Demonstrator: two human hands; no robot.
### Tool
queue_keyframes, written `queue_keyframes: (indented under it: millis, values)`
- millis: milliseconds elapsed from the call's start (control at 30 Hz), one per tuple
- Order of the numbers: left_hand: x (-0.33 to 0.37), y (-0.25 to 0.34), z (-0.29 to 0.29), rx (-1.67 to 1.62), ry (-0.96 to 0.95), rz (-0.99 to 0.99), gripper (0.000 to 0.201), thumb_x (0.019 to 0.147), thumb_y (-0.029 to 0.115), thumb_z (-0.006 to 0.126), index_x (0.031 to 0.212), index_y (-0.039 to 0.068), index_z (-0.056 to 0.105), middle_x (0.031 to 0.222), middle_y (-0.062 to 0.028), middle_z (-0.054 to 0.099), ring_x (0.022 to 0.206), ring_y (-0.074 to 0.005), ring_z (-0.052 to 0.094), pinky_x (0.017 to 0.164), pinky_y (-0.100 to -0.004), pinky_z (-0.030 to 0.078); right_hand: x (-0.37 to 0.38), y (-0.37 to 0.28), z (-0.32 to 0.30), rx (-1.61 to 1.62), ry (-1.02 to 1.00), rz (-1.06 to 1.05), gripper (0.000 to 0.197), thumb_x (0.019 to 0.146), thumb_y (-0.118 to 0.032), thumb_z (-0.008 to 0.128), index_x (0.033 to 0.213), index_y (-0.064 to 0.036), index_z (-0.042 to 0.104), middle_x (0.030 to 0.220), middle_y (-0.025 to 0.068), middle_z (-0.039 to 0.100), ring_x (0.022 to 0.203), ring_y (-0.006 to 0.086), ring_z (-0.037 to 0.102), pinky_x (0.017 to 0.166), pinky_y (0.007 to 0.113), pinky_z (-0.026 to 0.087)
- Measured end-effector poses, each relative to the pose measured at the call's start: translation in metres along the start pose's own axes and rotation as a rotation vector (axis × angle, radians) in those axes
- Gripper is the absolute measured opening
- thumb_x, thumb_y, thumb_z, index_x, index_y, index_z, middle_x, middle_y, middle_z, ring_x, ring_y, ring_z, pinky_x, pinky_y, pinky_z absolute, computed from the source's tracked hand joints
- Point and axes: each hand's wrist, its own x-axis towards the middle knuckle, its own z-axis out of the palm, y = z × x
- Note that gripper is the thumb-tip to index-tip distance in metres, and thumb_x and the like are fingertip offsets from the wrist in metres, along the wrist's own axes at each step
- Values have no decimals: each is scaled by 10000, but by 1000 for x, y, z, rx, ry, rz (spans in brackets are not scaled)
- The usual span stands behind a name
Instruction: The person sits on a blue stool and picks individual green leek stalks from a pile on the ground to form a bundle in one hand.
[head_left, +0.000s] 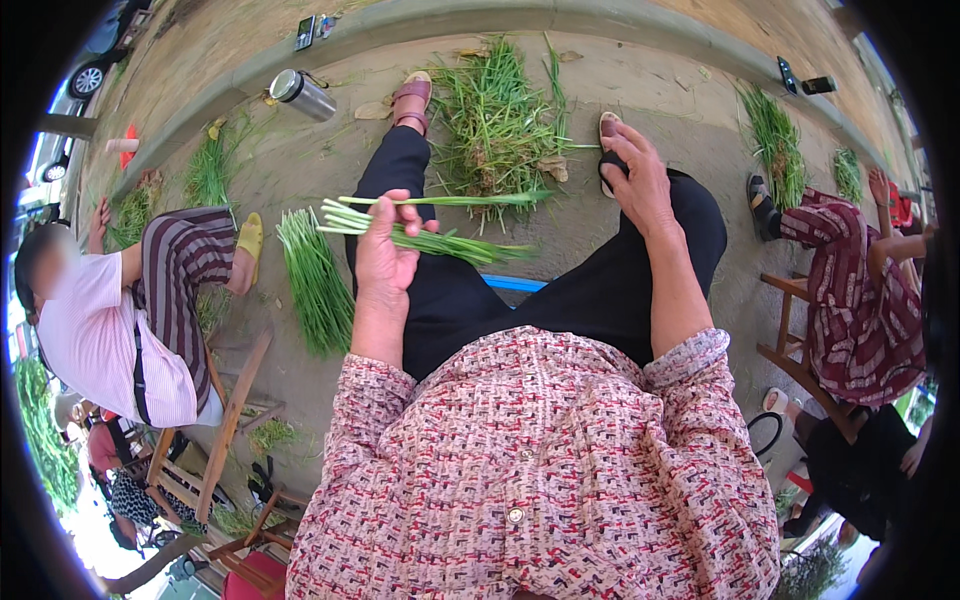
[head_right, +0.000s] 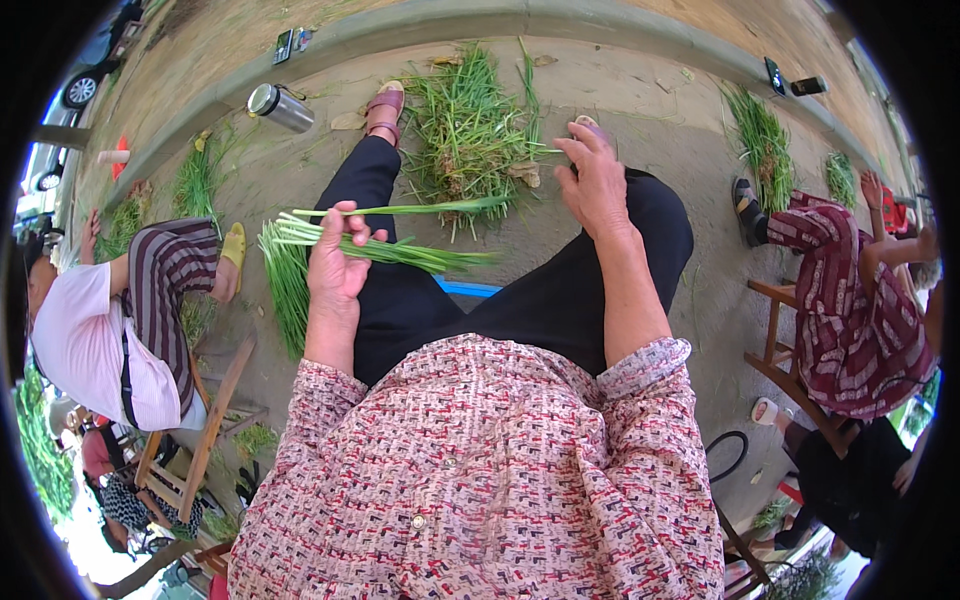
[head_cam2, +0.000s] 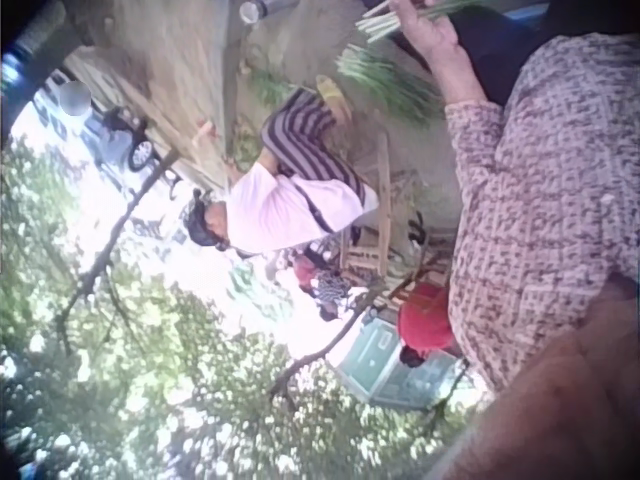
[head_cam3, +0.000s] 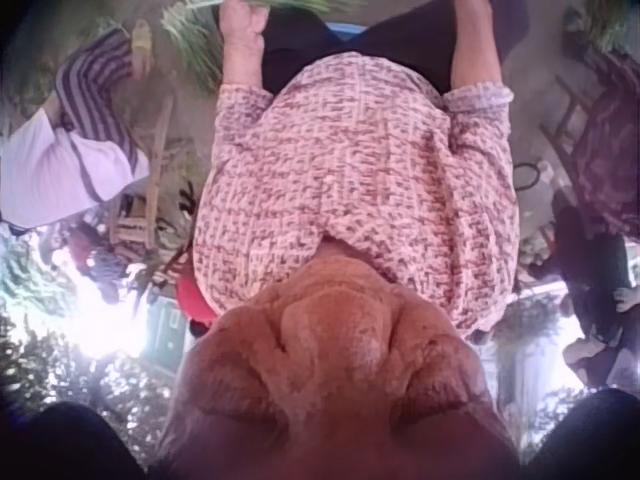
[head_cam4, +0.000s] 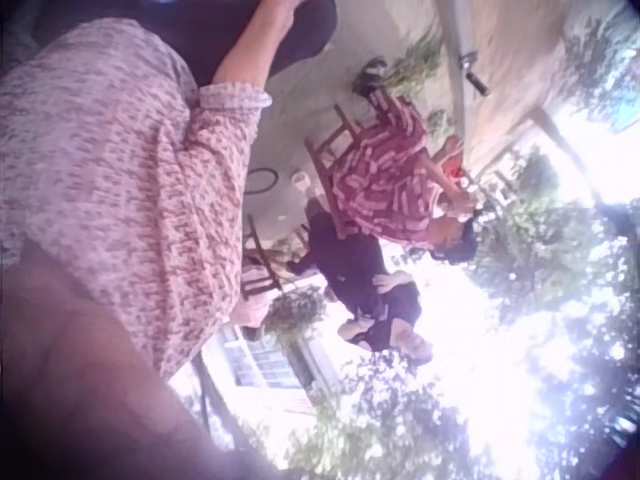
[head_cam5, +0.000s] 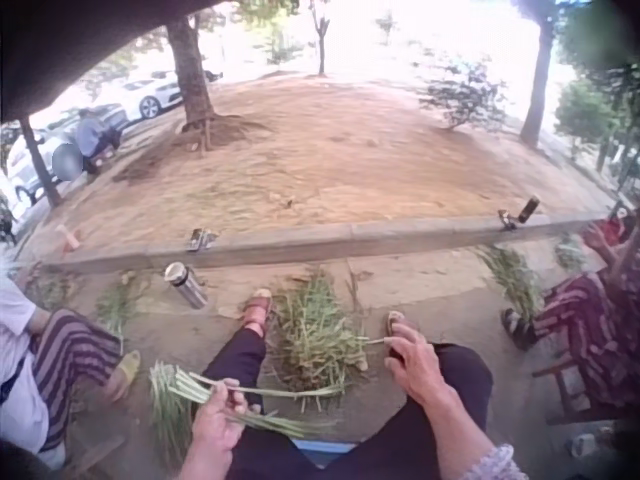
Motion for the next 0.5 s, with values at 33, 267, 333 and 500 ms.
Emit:
queue_keyframes:
  millis: [33, 267, 333, 500]
  values:
    - [0, -4, 5, 40, -17, -1, 260, 912, 293, 586, 996, 47, 598, 750, -16, 556, 640, -112, 522, 731, -391, 529, -1, -6, 5, 135, -10, -41, 315, 803, -164, 652, 1110, -96, 638, 1271, 105, 543, 1194, 278, 489, 956, 388, 419]
    - [-8, -22, 41, 225, -185, -66, 286, 914, 264, 589, 1010, -5, 607, 746, -25, 563, 617, -99, 520, 700, -340, 548, -26, -84, 37, 465, -275, -331, 367, 816, -196, 676, 1136, -32, 601, 1111, 159, 612, 1052, 275, 581, 879, 320, 462]
    - [-9, -25, 47, 224, -219, -99, 271, 915, 237, 588, 1023, -11, 605, 760, -26, 561, 615, -92, 521, 693, -329, 546, -28, -90, 39, 465, -441, -231, 321, 816, -197, 675, 1085, -32, 619, 977, 152, 624, 925, 270, 608, 784, 338, 474]
    - [-9, -31, 46, 255, -188, -125, 264, 892, 180, 621, 1065, -18, 600, 764, -10, 551, 608, -79, 509, 649, -292, 525, -36, -95, 44, 601, -463, -93, 151, 822, -182, 650, 845, -34, 632, 708, 147, 571, 672, 315, 579, 613, 380, 449]
